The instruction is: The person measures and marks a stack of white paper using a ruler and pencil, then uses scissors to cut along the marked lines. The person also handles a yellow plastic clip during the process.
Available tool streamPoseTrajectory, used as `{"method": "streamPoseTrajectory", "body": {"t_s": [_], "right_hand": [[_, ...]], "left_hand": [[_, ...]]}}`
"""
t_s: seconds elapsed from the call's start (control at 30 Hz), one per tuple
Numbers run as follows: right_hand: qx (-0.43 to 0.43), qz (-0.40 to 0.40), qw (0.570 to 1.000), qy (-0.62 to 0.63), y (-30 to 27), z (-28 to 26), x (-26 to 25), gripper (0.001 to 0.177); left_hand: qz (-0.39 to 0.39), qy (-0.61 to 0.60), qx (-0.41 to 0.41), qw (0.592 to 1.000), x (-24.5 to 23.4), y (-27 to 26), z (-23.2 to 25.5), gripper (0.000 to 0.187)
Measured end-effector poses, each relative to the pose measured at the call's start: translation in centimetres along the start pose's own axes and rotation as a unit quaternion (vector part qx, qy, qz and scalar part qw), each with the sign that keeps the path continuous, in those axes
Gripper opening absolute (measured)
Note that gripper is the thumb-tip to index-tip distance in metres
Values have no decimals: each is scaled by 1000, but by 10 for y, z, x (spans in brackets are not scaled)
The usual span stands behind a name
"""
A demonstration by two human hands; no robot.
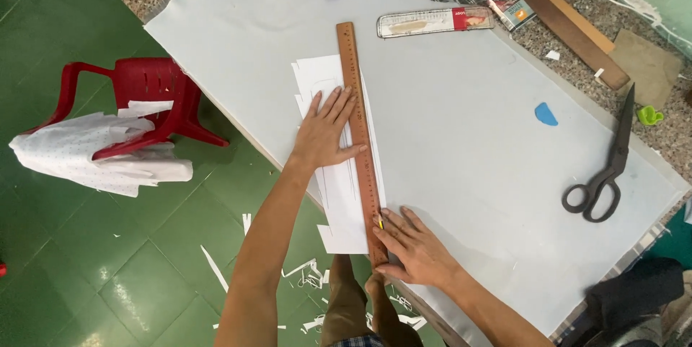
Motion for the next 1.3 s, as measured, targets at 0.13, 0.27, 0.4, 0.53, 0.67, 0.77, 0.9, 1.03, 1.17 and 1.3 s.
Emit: {"method": "streamPoseTrajectory", "body": {"t_s": [0.13,0.27,0.4,0.53,0.67,0.77,0.9,1.03,1.17,1.3], "right_hand": [[2,-30,999,-22,-3,5,11,91],[7,-15,1000,-17,-2,3,9,89],[14,5,1000,-10,-3,4,7,87],[9,11,1000,-28,-4,4,7,88],[13,3,999,-31,-3,3,7,86],[10,11,1000,-28,-4,3,6,88],[9,18,1000,-24,-3,2,4,86],[6,27,999,-18,-2,1,0,84],[7,20,999,-24,-4,1,3,82],[3,35,999,-19,-5,1,2,83]], "left_hand": [[-10,-6,-1,1000,0,3,-2,104],[-19,0,0,1000,3,2,-1,105],[-14,-4,4,1000,3,1,-1,105],[-11,9,4,1000,3,2,-1,105],[-21,14,2,1000,5,2,-1,105],[-22,17,2,1000,7,2,-2,105],[-30,4,-2,1000,7,2,-1,105],[-67,-26,-23,997,4,5,0,105],[-24,-3,-17,1000,5,2,1,104],[-8,5,-12,1000,7,1,1,105]]}}
Point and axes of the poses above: each hand's wrist, its own y-axis towards the middle knuckle, its own x-axis out of the palm, z = x × y, the point moved 9 cm from there along y, towards the middle knuckle, and after that the axes turned 4 degrees about z, right-handed, at the moved point
